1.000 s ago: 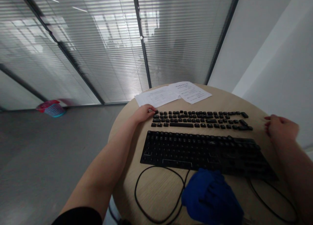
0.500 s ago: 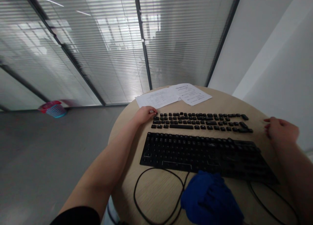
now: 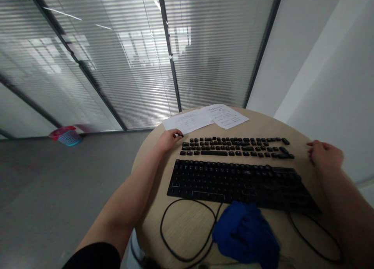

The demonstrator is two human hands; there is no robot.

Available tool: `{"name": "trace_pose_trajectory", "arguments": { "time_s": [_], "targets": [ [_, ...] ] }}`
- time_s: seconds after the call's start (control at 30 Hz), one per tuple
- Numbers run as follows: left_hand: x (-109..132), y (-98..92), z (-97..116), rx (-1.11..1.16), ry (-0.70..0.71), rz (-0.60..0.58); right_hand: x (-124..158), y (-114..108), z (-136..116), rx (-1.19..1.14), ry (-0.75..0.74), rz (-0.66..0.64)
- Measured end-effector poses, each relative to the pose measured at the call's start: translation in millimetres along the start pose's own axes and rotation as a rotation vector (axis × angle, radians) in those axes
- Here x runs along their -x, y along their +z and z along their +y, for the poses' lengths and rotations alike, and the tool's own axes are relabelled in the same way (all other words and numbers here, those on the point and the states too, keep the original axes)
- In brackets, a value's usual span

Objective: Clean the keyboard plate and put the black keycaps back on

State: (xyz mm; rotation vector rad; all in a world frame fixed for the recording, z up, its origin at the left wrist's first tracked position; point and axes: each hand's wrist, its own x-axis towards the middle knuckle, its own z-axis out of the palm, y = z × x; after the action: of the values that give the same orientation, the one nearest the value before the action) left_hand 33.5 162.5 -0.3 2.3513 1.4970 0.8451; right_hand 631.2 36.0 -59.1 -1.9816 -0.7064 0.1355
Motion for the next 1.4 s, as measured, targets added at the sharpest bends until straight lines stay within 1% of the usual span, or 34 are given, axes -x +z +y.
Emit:
{"name": "trace_pose_trajectory", "arguments": {
  "time_s": [0.1,0.17,0.23,0.3,0.33,0.4,0.47,0.5,0.57,0.63,0.73,0.93,1.03,1.1,1.23,1.4],
  "targets": [
    [8,-14.1,17,0.059,0.038,0.086,3,0,-4,-0.069,0.076,0.037],
    [18,-25.6,33,0.092,0.077,0.100,3,0,-4,-0.105,0.080,0.036],
    [35,-36.9,48,0.131,0.156,0.044,3,0,-2,-0.119,0.072,0.048],
    [62,-45.9,59,0.136,0.217,-0.060,4,0,-3,-0.126,0.068,0.059],
    [78,-48.8,62,0.157,0.223,-0.091,6,0,-5,-0.129,0.070,0.064],
    [111,-50.7,63,0.188,0.206,-0.136,10,-1,-9,-0.135,0.072,0.074],
    [141,-47.7,60,0.195,0.173,-0.112,14,-1,-14,-0.137,0.077,0.083],
    [152,-44.8,58,0.193,0.156,-0.080,16,-2,-15,-0.128,0.074,0.085],
    [165,-37.9,54,0.199,0.152,-0.042,18,-3,-15,-0.111,0.054,0.077],
    [168,-31.7,52,0.201,0.153,-0.010,20,-3,-14,-0.122,0.032,0.071],
    [164,-26.6,52,0.157,0.162,0.006,20,-4,-12,-0.167,0.032,0.071],
    [159,-25.8,51,0.031,0.331,0.008,18,-4,-9,-0.148,0.021,0.090],
    [160,-25.5,51,0.010,0.373,0.001,17,-3,-6,-0.146,0.013,0.083],
    [160,-25.4,52,0.000,0.371,0.004,18,-3,-6,-0.157,0.005,0.084],
    [162,-25.8,51,-0.024,0.304,0.026,21,-5,-10,-0.160,0.009,0.074],
    [163,-25.0,46,-0.013,0.243,0.006,27,-9,-19,-0.148,0.054,0.084]
  ]
}}
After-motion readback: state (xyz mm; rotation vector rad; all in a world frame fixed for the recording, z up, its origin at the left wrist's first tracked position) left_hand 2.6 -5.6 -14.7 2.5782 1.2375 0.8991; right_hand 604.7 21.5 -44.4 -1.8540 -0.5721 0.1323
